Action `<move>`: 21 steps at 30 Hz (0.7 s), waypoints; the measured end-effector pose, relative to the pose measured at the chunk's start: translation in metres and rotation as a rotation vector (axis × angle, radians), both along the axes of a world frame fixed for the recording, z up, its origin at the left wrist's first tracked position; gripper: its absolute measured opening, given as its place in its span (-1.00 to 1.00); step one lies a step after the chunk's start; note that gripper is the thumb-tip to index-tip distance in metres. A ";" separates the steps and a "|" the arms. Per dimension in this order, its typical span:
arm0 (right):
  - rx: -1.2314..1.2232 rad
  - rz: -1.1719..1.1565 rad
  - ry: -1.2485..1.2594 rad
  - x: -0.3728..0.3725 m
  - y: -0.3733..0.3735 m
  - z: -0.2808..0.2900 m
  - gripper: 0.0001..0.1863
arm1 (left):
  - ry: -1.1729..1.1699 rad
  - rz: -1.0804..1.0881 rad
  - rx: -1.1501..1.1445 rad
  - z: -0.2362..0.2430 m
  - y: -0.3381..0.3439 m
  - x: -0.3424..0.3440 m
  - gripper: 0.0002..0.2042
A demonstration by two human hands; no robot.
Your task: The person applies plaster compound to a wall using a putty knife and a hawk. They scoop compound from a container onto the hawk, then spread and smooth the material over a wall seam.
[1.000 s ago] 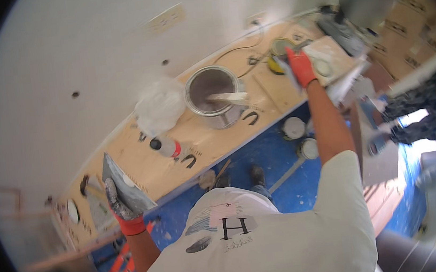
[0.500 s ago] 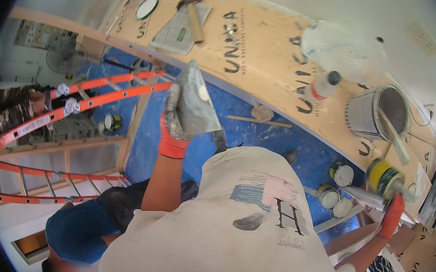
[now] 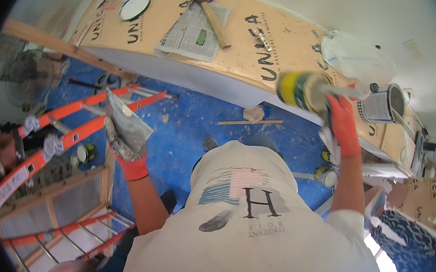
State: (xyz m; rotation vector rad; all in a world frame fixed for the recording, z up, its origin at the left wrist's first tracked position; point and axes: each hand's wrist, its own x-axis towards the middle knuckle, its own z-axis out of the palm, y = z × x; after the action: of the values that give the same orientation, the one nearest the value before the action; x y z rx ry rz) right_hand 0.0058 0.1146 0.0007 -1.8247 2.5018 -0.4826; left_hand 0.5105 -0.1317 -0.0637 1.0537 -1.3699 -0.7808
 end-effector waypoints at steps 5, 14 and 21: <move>-0.288 -0.184 -0.559 0.007 -0.180 -0.017 -0.63 | -0.230 -0.056 -0.099 -0.017 -0.039 0.021 -0.30; -0.326 -0.535 -0.596 -0.032 -0.401 -0.091 -0.48 | -0.214 0.049 -0.027 0.023 -0.118 0.031 -0.24; -0.527 -0.811 -2.154 -0.008 -0.404 -0.114 -0.44 | -0.570 0.002 -0.134 0.016 -0.195 0.029 -0.10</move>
State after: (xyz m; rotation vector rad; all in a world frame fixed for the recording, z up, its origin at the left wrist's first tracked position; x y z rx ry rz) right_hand -0.0018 -0.2898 -0.1134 0.3890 1.0942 -1.7265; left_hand 0.5393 -0.3270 -0.0474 1.2217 -1.8698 -0.3860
